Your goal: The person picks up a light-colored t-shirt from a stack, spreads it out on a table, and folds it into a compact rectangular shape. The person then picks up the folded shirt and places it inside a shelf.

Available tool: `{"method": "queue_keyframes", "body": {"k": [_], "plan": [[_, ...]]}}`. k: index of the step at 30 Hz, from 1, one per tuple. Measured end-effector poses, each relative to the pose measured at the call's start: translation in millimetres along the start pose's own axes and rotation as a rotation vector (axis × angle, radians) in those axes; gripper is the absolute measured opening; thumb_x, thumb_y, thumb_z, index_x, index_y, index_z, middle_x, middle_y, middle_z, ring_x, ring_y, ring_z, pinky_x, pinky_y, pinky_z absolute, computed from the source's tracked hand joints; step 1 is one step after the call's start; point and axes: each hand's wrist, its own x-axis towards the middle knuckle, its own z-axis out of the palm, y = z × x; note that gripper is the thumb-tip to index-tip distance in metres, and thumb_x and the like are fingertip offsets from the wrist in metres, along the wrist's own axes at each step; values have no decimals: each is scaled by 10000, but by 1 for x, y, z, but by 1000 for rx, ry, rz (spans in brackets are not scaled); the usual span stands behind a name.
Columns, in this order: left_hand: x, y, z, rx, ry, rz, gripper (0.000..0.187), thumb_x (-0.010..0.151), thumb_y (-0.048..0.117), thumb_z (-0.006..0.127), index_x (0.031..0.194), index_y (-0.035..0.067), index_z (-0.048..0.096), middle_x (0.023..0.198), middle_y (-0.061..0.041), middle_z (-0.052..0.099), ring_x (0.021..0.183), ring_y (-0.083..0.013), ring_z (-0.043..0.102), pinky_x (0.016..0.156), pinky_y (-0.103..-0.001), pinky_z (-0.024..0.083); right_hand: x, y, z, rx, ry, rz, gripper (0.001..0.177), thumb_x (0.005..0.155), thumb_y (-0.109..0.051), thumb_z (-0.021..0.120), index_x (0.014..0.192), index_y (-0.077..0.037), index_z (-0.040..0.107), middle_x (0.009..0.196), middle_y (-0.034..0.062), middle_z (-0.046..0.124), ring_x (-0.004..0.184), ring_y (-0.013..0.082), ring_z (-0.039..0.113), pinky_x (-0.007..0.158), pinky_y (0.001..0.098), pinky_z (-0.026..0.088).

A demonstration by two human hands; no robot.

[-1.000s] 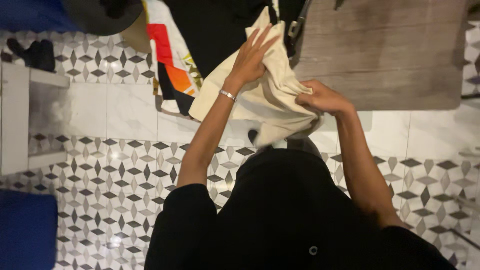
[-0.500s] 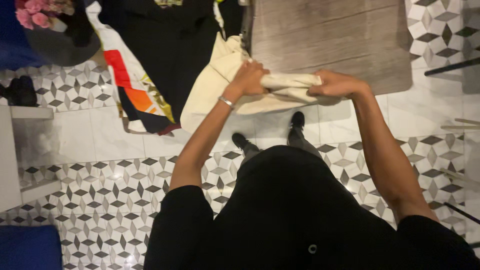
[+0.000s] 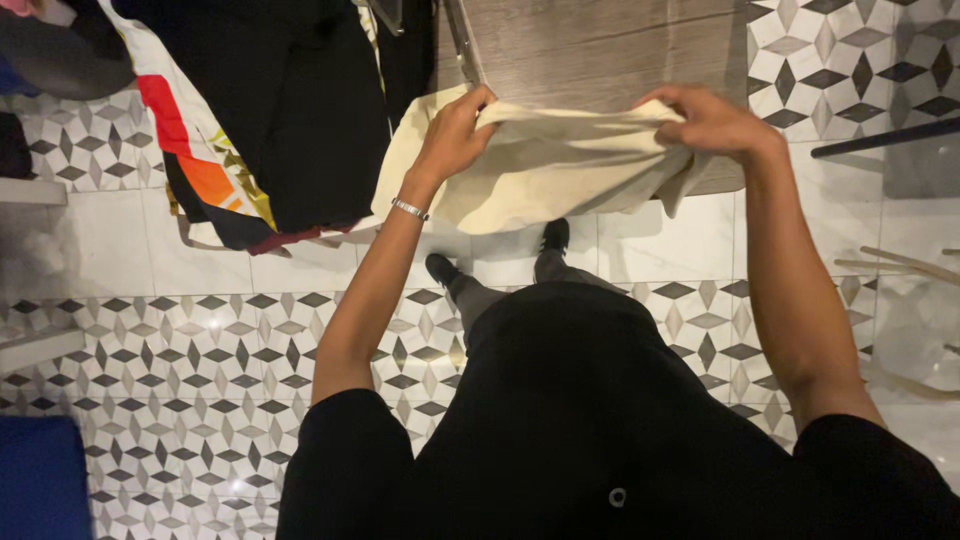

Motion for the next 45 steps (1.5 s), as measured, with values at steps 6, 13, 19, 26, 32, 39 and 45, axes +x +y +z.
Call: {"method": "queue_keyframes", "body": {"k": [6,13,19,26,32,39,45], "plan": [[31,18,26,174,131,-81,321,893,391,785,959,88,702,692,-167,682,648,-338,672,605,-478,493,6,68,-47,-47,307,-110,411,912,-46,617,1320,-4,642,1130,140,728,1015,226,698,892,341,533],[73,57,31,243,281,-168,571,812,608,816,718,56,700,594,-129,656,586,-357,657,548,-487,481,9,79,-63,-456,857,-131,150,918,-42,691,1053,-38,755,935,184,750,862,358,722,788,448,558],[100,48,51,213,259,59,353,876,469,738,933,123,788,688,-158,710,650,-376,692,561,-505,523,19,120,-68,-312,1260,-221,198,841,15,583,992,12,711,853,185,738,775,373,716,690,473,541],[111,-24,74,496,14,306,214,957,238,682,1063,69,758,1123,-151,721,1201,-355,620,1120,-468,396,18,162,-50,-256,1197,-23,280,1014,-180,613,875,47,698,801,225,684,717,344,661,670,477,494],[79,-77,75,857,194,268,259,882,252,682,1075,104,770,1251,-187,699,1276,-498,526,1193,-569,208,-8,118,-19,32,769,-184,349,1023,-243,573,1150,32,746,922,174,733,836,280,677,739,404,531],[35,-141,12,898,213,92,254,833,214,661,1016,67,758,1071,-163,734,1235,-516,561,1107,-662,292,0,65,12,-229,521,62,430,933,-394,776,950,34,744,761,203,676,683,312,661,666,444,519],[73,-196,6,251,375,-78,209,1023,201,584,1085,53,718,1012,-184,747,947,-387,701,798,-476,537,2,117,1,-455,673,-19,252,932,-196,727,1135,-58,780,831,207,699,779,413,674,722,483,530]]}}
